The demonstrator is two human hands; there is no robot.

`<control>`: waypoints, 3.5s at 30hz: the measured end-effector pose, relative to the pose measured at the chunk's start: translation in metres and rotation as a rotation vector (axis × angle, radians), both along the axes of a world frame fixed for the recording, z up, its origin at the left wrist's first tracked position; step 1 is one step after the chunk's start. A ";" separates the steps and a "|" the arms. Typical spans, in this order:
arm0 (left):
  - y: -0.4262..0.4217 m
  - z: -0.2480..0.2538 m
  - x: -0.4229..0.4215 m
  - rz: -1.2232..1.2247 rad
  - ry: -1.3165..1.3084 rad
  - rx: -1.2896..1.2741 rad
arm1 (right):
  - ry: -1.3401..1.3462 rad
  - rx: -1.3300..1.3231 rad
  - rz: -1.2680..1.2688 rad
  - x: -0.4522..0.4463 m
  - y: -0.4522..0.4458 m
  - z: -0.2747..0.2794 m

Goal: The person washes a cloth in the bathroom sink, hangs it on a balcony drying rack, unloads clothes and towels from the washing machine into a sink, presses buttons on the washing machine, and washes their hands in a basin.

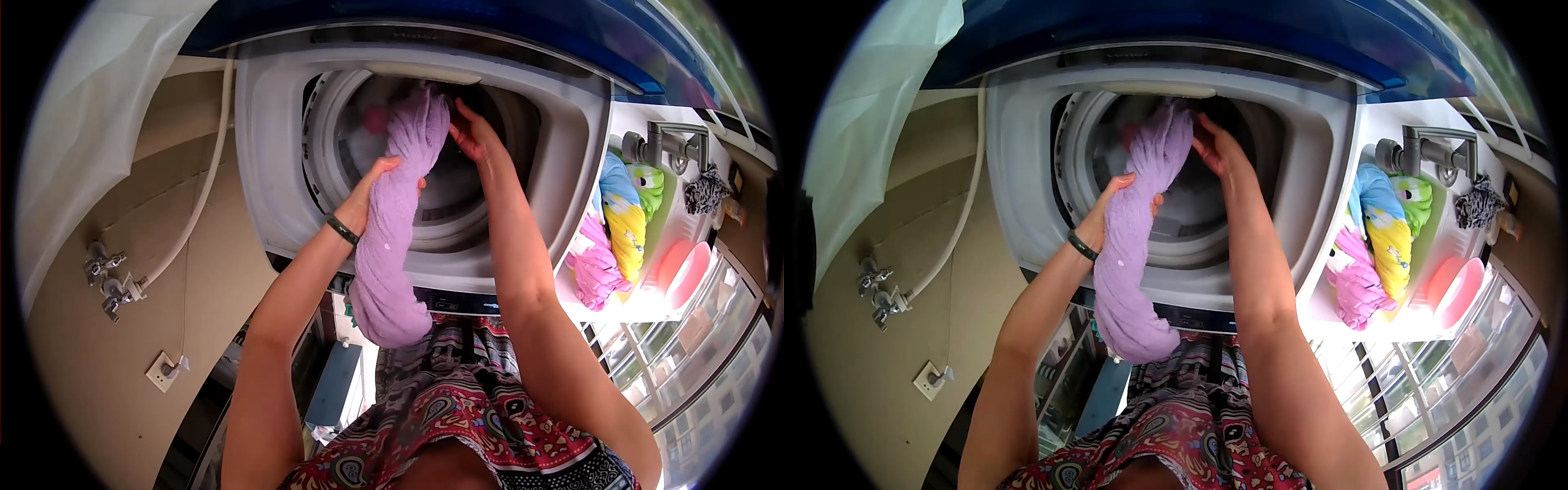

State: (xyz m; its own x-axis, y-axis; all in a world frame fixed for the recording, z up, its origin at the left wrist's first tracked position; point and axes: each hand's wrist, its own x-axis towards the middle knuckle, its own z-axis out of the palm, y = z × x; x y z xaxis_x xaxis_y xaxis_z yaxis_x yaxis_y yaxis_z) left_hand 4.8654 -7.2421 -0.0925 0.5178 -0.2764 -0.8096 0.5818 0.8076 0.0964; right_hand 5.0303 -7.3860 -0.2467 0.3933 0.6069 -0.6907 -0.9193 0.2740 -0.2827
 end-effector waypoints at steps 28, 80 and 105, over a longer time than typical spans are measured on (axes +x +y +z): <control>-0.004 -0.014 0.009 -0.338 -0.096 0.480 | -0.278 -0.357 0.628 0.047 0.025 0.005; 0.001 -0.023 0.040 0.073 -0.056 0.066 | -0.021 0.261 0.057 0.007 0.040 0.041; -0.039 0.094 0.004 0.006 -0.317 0.674 | -1.009 -0.684 0.476 -0.014 -0.035 0.174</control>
State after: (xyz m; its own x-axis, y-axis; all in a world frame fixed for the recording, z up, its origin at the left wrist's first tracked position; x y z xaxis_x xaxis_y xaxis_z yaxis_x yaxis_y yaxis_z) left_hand 4.8693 -7.2811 0.0016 0.7547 0.2306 -0.6142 0.4397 0.5171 0.7344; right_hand 5.0166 -7.4207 -0.0727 0.7613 0.4747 -0.4416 -0.1882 -0.4900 -0.8512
